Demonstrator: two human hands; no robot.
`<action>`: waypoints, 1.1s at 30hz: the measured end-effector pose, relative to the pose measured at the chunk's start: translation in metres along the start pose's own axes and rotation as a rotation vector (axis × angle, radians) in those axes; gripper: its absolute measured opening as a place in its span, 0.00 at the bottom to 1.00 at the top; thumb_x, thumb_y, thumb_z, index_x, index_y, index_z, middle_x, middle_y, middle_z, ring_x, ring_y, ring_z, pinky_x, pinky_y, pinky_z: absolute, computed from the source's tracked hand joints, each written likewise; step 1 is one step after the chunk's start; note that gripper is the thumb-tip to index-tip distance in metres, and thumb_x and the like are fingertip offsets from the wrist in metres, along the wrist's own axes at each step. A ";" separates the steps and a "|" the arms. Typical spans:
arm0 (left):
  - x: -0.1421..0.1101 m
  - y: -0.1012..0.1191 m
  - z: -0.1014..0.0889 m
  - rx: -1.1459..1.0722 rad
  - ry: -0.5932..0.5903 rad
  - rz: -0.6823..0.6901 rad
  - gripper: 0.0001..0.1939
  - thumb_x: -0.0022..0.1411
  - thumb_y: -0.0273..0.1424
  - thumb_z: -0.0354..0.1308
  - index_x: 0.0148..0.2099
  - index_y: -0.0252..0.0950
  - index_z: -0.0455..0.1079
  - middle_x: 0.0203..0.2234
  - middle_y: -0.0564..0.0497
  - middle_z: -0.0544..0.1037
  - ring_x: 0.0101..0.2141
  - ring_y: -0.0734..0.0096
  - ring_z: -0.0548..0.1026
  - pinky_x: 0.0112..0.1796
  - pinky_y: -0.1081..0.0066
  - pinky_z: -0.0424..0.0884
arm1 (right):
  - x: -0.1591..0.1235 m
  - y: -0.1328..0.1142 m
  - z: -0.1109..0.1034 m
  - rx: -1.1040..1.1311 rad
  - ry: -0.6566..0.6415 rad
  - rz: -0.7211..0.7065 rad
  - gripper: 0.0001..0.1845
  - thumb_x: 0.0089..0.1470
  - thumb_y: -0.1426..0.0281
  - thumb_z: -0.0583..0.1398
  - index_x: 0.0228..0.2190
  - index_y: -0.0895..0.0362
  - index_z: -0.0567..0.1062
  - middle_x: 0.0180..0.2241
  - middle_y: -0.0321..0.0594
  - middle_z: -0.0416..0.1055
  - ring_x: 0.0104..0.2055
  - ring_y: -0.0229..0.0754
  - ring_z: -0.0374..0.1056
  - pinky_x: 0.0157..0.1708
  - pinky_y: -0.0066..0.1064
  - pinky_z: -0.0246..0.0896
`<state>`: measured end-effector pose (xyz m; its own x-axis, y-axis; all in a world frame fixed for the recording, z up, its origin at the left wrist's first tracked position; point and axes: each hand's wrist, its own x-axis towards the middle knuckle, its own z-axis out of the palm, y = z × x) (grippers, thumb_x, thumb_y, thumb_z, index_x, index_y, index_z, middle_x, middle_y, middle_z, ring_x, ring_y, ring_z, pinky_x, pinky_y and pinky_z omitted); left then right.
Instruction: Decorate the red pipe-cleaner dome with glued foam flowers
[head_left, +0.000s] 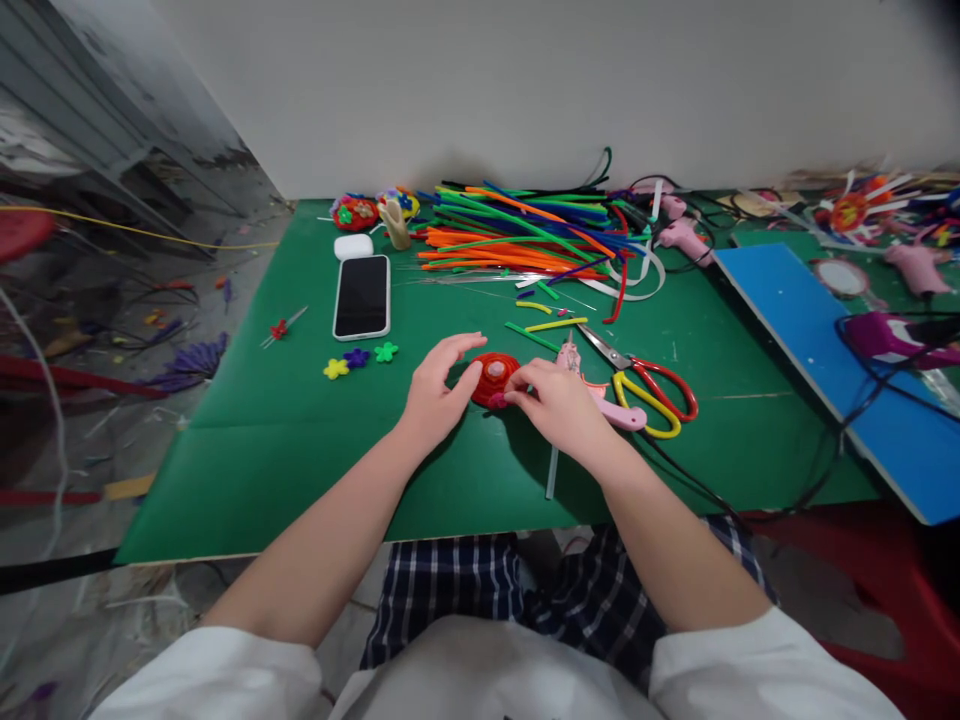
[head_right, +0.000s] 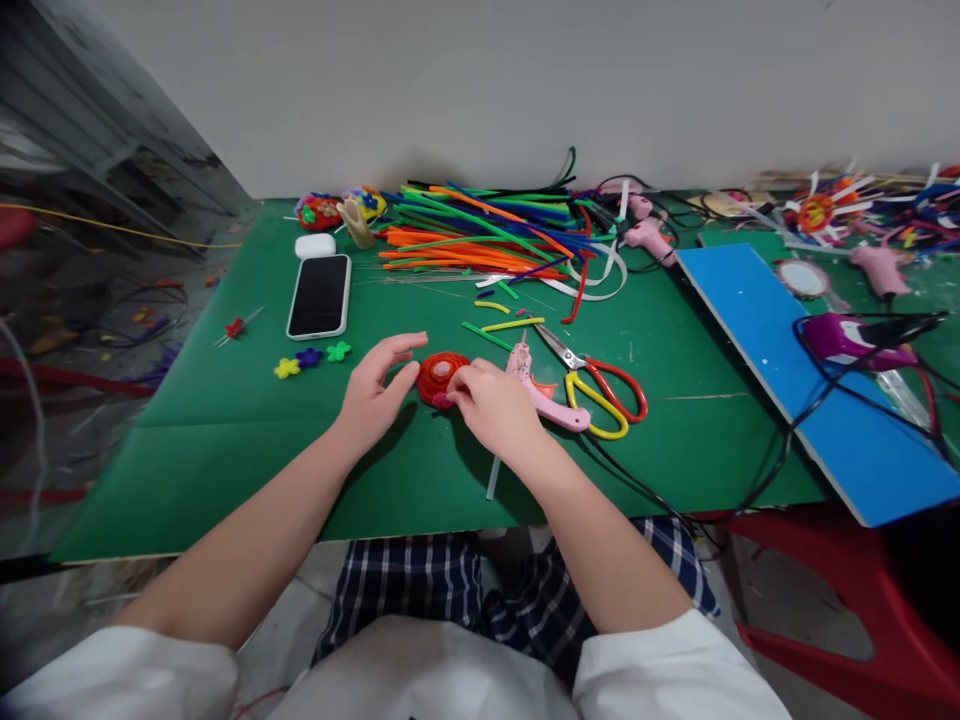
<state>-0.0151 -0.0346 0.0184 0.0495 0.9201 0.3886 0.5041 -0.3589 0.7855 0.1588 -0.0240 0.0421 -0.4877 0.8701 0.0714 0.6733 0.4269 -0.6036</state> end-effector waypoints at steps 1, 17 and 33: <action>0.000 -0.001 0.000 -0.018 -0.022 0.003 0.15 0.59 0.30 0.48 0.48 0.36 0.66 0.48 0.47 0.70 0.50 0.66 0.66 0.49 0.62 0.65 | 0.001 0.001 0.001 0.009 0.009 0.013 0.05 0.52 0.73 0.55 0.26 0.56 0.71 0.30 0.37 0.68 0.33 0.38 0.64 0.34 0.30 0.56; 0.001 -0.006 0.003 -0.053 -0.259 -0.075 0.23 0.55 0.24 0.43 0.53 0.35 0.62 0.51 0.48 0.68 0.52 0.68 0.65 0.54 0.62 0.60 | 0.005 -0.003 0.015 -0.187 0.035 0.065 0.06 0.54 0.72 0.51 0.29 0.57 0.68 0.31 0.40 0.67 0.34 0.41 0.64 0.32 0.31 0.55; 0.001 -0.005 0.006 0.084 -0.300 0.088 0.28 0.50 0.25 0.53 0.55 0.38 0.59 0.50 0.46 0.68 0.50 0.63 0.66 0.50 0.59 0.63 | 0.001 -0.006 0.020 -0.330 0.060 0.067 0.06 0.54 0.69 0.52 0.31 0.56 0.68 0.32 0.40 0.68 0.31 0.40 0.66 0.23 0.29 0.47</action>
<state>-0.0128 -0.0314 0.0120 0.3421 0.8958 0.2837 0.5555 -0.4363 0.7078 0.1428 -0.0303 0.0303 -0.4090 0.9078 0.0927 0.8512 0.4162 -0.3198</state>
